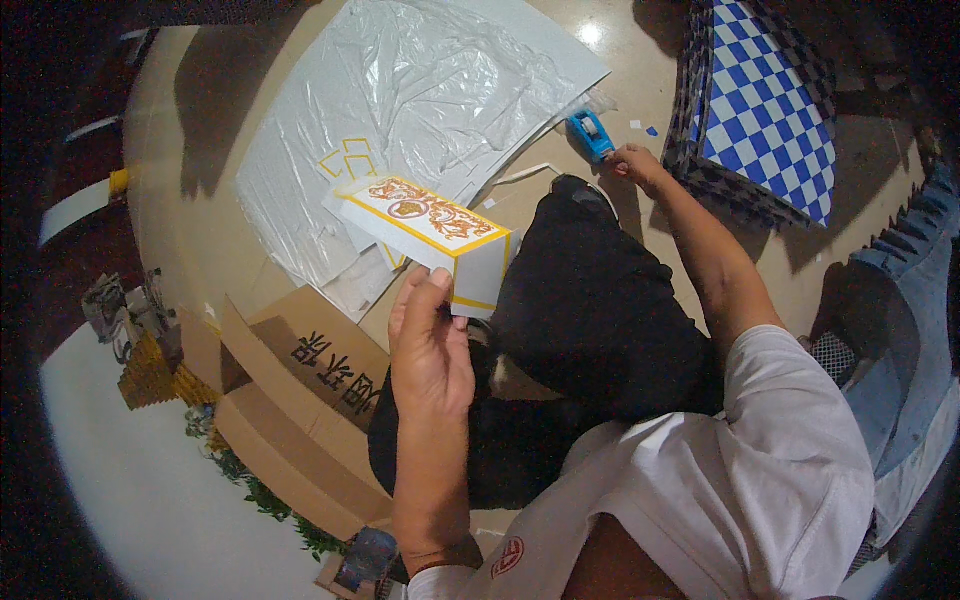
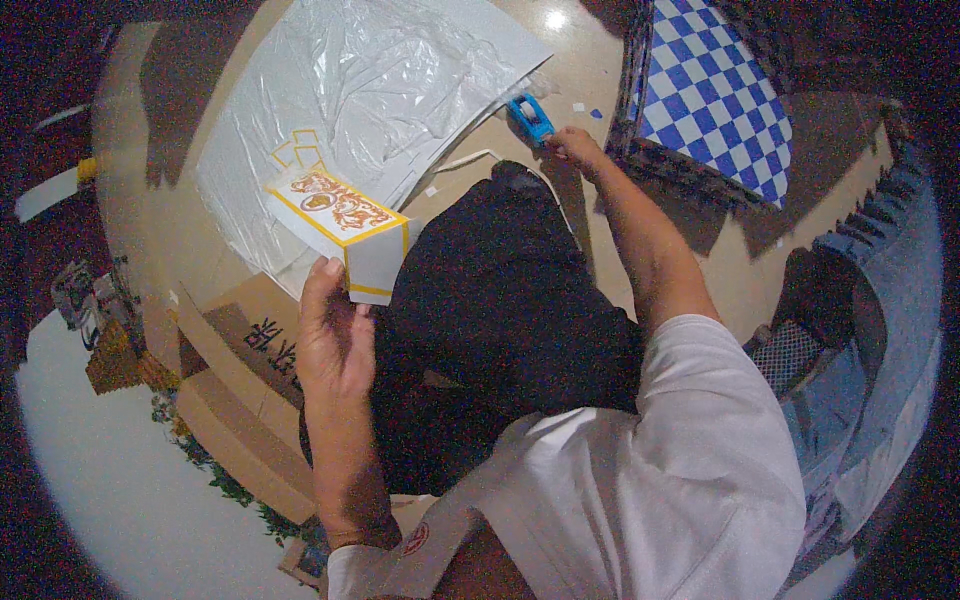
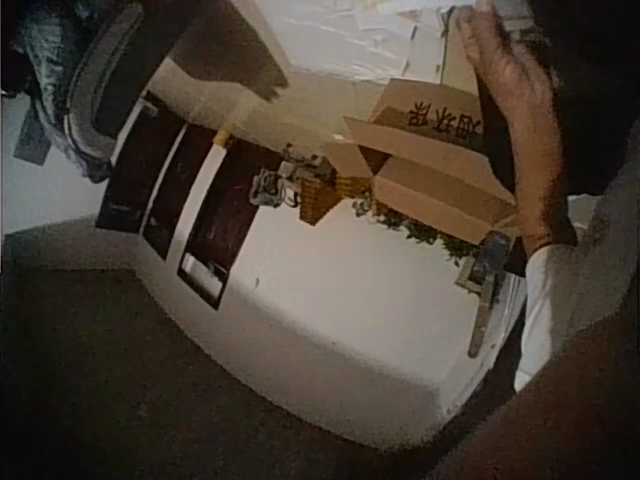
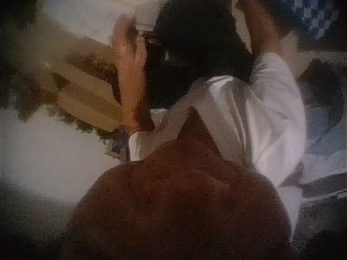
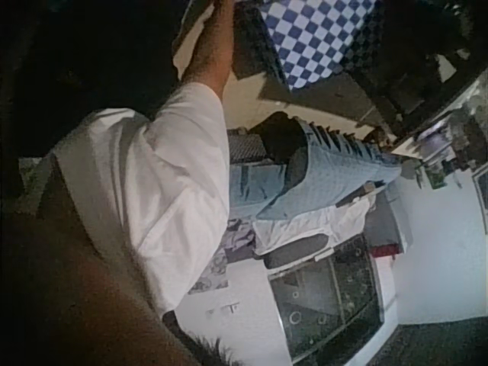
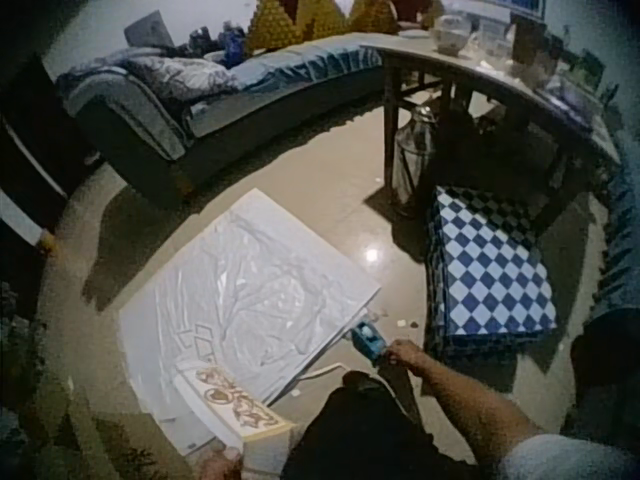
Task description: The person sits on the floor and assembles small paper boxes by folding flaps and securing them with adhesive tape. They repeatedly pick up flat paper pieces, fold them into box shapes, and apply tape to seal the edges.
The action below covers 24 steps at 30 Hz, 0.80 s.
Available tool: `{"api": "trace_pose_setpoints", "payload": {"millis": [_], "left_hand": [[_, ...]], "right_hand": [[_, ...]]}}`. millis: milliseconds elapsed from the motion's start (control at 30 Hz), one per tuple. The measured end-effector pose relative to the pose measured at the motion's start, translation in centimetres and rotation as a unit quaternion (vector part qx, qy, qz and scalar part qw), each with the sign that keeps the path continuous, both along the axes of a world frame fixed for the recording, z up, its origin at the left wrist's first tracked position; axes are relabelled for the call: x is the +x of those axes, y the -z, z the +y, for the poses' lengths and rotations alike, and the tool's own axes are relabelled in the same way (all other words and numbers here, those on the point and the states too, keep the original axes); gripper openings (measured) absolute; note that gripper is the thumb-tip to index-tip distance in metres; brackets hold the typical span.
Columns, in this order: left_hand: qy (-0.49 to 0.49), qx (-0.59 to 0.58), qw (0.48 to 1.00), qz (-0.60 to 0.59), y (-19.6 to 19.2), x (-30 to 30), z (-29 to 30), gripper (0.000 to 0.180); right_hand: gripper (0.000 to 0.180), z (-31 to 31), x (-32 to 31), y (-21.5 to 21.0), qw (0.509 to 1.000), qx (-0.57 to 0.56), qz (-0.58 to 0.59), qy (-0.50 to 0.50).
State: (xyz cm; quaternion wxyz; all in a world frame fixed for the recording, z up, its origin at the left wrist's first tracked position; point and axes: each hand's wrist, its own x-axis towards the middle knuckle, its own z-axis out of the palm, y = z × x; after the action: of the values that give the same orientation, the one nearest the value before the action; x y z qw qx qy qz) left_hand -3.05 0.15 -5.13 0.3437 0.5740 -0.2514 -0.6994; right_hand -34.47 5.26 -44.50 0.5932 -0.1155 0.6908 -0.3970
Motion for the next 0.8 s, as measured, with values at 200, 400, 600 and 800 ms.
{"api": "trace_pose_setpoints", "payload": {"millis": [200,400,600,800], "left_hand": [[-0.035,0.004,0.999,0.010,1.1,0.3,-0.6,0.019],[-0.122,-0.046,0.985,0.108,0.6,1.2,-1.6,0.039],[-0.151,-0.070,0.968,0.189,-0.6,1.2,-3.3,0.036],[-0.194,-0.114,0.949,0.221,-0.5,0.9,-3.6,0.034]], "right_hand": [[0.022,0.5,0.9,1.5,0.997,0.002,0.062,0.036],[0.026,1.0,1.8,5.3,0.991,-0.073,-0.090,0.070],[0.023,0.1,0.2,8.0,0.999,0.028,0.015,0.024],[0.033,-0.7,1.3,6.9,0.981,0.114,-0.113,0.107]]}}
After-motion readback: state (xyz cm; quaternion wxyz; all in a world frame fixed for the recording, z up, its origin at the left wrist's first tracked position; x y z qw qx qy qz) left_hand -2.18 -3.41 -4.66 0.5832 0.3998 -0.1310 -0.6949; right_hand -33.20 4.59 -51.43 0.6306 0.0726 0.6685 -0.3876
